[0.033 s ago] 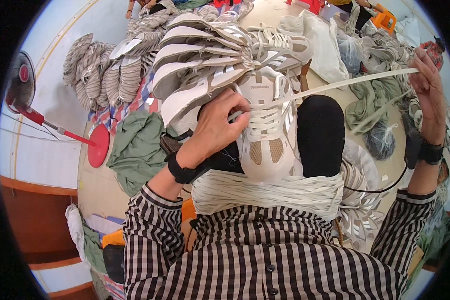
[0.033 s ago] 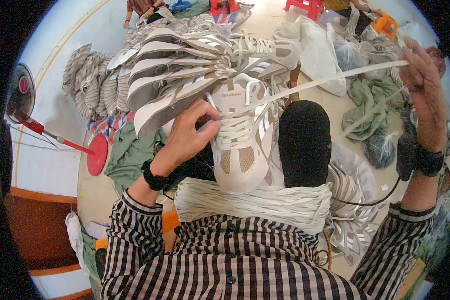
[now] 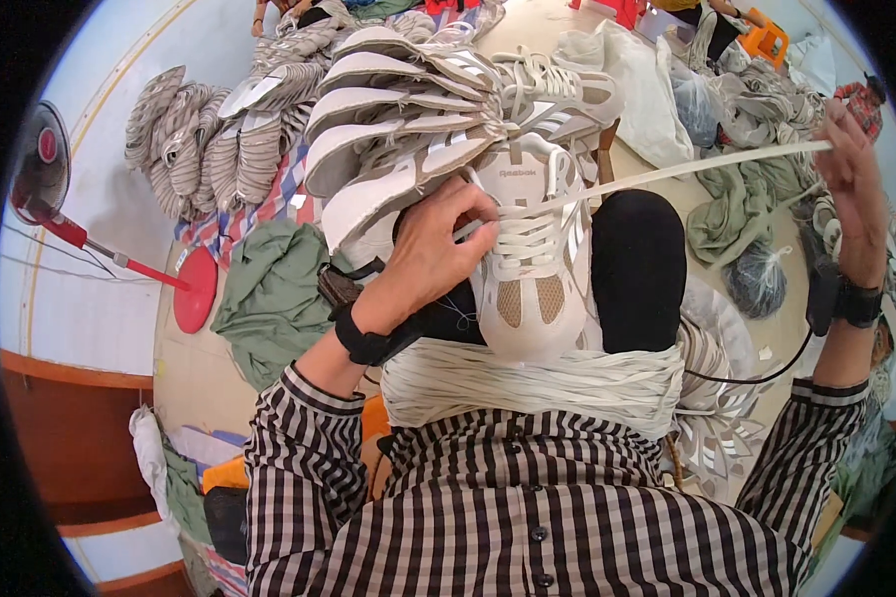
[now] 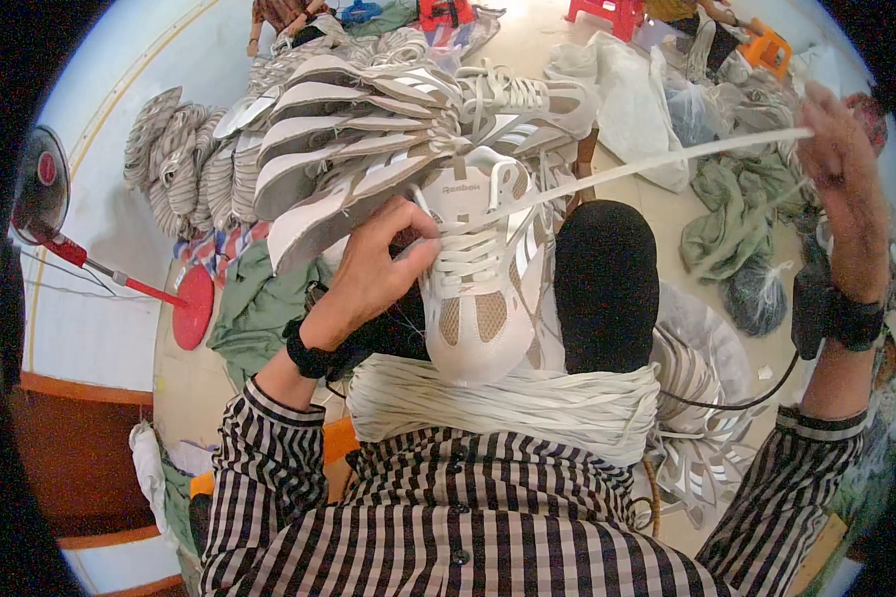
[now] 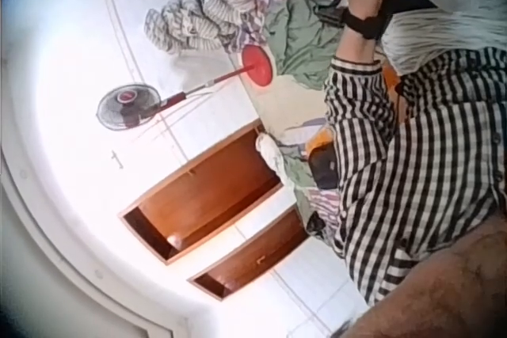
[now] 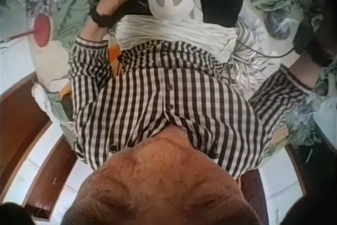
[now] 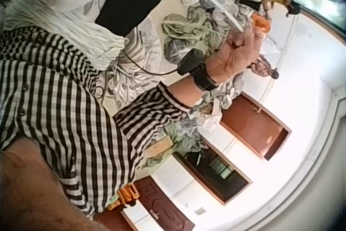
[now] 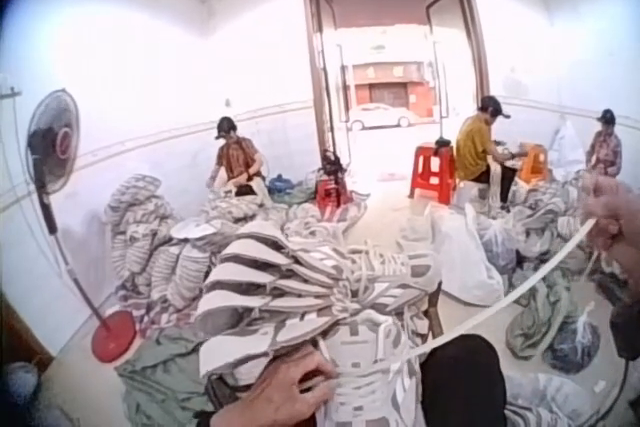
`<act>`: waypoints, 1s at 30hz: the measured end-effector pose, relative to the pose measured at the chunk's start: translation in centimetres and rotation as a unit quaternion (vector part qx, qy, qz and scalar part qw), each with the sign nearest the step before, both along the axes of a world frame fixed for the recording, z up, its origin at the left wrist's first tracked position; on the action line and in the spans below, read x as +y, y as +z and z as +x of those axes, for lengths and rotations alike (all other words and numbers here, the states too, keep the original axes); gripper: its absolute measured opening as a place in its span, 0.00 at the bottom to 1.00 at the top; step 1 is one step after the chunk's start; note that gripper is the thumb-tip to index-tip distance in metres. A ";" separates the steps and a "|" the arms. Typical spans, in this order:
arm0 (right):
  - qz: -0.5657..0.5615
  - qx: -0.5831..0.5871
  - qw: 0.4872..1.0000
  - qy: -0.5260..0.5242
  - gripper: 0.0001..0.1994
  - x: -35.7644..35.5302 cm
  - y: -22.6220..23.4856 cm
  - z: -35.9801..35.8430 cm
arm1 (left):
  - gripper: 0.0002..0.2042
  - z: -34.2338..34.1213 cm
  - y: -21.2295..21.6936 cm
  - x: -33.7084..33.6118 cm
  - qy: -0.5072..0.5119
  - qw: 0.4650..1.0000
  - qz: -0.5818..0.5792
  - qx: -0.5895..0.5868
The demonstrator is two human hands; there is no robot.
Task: The recorder is lacing a white sneaker while several others in the background perform similar shoe-manufacturing tasks.
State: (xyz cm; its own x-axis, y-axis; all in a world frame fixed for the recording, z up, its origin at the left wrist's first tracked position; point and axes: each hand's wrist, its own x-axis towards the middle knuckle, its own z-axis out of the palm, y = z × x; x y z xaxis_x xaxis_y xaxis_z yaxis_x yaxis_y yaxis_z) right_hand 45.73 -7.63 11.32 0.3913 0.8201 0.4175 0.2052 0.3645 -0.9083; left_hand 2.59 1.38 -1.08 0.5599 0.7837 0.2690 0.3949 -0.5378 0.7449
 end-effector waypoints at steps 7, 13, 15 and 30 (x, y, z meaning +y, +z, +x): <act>-0.201 -0.115 0.973 0.001 0.06 -2.1 -6.9 3.2 | 0.08 0.1 -0.3 0.2 0.028 0.999 -0.027 -0.011; -0.267 -0.095 0.957 0.067 0.04 -5.0 -11.3 0.0 | 0.06 -3.3 -1.6 1.0 0.014 0.967 -0.243 -0.069; -0.327 -0.125 0.934 0.074 0.04 -4.7 -13.6 -0.2 | 0.07 -4.0 -0.4 0.1 0.011 0.965 -0.257 -0.044; 0.099 -0.337 0.816 0.459 0.14 -2.1 -1.3 -28.8 | 0.10 -9.5 12.0 -11.6 -0.272 0.949 -0.150 -0.049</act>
State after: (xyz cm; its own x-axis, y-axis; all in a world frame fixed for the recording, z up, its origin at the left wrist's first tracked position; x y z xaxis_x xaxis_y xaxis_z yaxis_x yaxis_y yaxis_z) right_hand 16.94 -9.70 10.00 -0.7233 0.5285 0.4444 0.1908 0.7715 -0.6069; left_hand -6.89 -10.22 10.92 0.8874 0.4355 0.1513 0.0399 -0.3994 0.9159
